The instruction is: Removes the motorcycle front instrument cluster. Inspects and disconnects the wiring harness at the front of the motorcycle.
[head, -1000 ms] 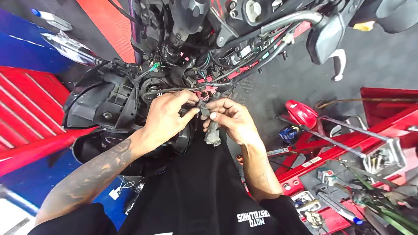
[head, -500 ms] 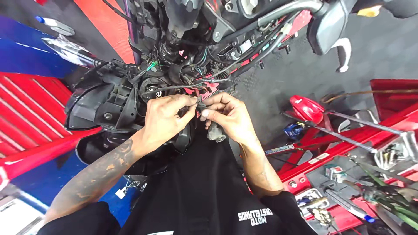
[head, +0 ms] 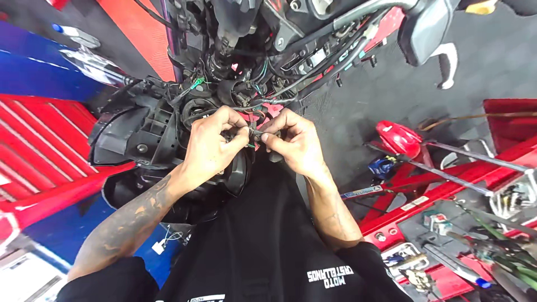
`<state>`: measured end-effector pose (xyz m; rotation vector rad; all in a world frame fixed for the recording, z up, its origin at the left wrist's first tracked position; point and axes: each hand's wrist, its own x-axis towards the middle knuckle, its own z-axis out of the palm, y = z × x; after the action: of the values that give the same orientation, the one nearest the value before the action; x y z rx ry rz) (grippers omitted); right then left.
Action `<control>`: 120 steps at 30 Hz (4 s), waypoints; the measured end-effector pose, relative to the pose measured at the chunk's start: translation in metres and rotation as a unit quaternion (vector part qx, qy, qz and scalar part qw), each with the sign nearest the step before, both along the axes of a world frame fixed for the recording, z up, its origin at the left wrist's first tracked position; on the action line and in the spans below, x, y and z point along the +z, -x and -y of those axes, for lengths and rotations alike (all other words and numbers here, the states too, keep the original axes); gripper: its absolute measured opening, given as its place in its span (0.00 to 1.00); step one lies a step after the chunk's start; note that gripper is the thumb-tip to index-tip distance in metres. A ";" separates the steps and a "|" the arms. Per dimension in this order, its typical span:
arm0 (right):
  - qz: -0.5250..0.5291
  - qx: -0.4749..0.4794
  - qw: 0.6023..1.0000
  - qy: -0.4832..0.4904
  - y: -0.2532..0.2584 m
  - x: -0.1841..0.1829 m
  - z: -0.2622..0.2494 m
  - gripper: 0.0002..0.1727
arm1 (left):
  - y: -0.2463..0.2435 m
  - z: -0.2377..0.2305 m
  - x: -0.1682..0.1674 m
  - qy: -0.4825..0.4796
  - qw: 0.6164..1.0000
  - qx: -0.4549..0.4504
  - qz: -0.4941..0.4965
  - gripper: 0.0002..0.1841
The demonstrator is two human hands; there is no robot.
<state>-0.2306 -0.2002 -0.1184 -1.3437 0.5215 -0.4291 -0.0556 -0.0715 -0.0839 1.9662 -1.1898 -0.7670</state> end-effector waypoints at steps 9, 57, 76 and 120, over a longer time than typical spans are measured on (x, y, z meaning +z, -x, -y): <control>0.041 0.023 0.983 0.177 -0.008 0.003 -0.003 0.06 | 0.005 0.001 -0.004 0.017 0.997 0.041 -0.068 0.07; -0.020 0.112 0.988 -0.106 0.014 0.002 0.009 0.13 | -0.004 0.000 -0.011 0.039 0.994 -0.023 -0.098 0.09; 0.021 0.146 0.979 -0.143 0.026 0.013 0.004 0.28 | 0.011 -0.018 -0.004 0.044 0.999 -0.013 0.022 0.16; 0.006 -0.053 0.998 0.038 -0.020 -0.002 -0.023 0.10 | -0.006 -0.033 0.012 -0.020 0.977 0.155 -0.147 0.10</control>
<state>-0.2104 -0.1772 -0.1202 -1.3902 0.5736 -0.5481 -0.0493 -0.0383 -0.0719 1.9278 -0.6783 -0.8832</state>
